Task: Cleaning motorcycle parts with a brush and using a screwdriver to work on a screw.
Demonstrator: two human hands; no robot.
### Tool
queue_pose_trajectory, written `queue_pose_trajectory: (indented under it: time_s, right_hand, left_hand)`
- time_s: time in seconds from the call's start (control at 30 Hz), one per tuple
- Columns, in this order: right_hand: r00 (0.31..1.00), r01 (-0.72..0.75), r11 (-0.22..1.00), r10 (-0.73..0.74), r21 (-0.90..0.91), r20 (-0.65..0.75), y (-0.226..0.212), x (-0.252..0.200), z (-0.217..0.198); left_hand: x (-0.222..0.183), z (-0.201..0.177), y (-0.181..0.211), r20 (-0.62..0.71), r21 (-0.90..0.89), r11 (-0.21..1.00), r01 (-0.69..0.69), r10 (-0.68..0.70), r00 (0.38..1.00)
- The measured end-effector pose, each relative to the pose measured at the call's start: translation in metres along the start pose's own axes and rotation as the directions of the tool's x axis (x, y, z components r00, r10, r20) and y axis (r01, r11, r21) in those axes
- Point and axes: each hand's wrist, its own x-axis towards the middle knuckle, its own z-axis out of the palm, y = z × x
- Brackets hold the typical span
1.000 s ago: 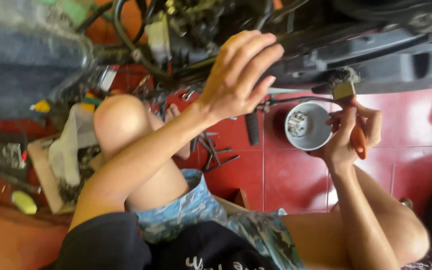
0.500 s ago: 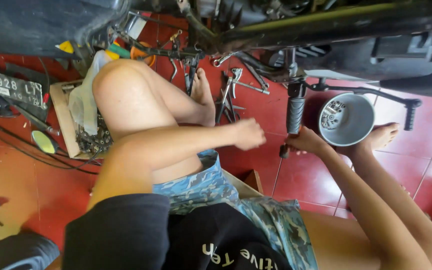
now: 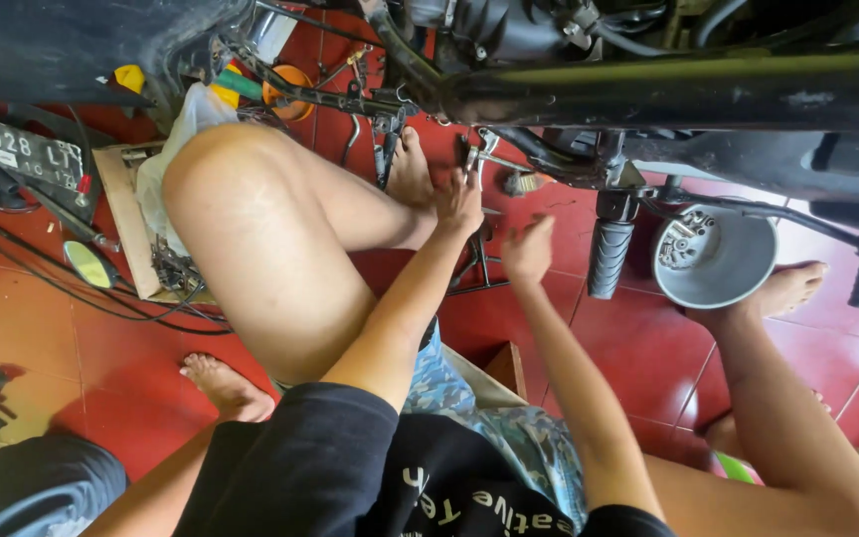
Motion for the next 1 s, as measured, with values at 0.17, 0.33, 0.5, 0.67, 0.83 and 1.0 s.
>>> queue_pose_trajectory:
  time_s: [0.17,0.33,0.5,0.67,0.83,1.0]
  right_hand:
    - [0.929,0.161,0.948,-0.051,-0.275,0.368,-0.002,-0.029,0.050]
    - [0.899,0.277,0.904,-0.125,-0.324,0.419,0.029,-0.007,0.067]
    - [0.885,0.259,0.825,0.006,-0.502,0.466,0.056,0.026,0.032]
    - [0.897,0.347,0.776,-0.110,-0.527,0.429,0.052,0.033,0.000]
    - [0.906,0.413,0.798,-0.408,-0.440,0.110,-0.021,0.031,-0.033]
    - [0.830,0.495,0.570,-0.533,-0.656,0.162,0.000,0.042,-0.005]
  left_hand:
    - [-0.029,0.007,-0.004,-0.137,-0.062,0.998,0.003,-0.012,0.990]
    - [-0.011,0.021,-0.012,-0.115,-0.181,0.982,0.059,-0.080,0.990]
    - [-0.051,-0.027,0.019,0.187,-0.419,0.904,0.080,0.000,0.982]
    - [-0.042,-0.004,0.019,0.181,-0.354,0.935,0.015,0.053,0.982]
    - [-0.038,0.000,0.019,-0.108,-0.357,0.921,-0.154,0.123,0.987]
    - [-0.037,-0.009,0.033,-0.284,-0.092,0.974,-0.205,0.172,0.943]
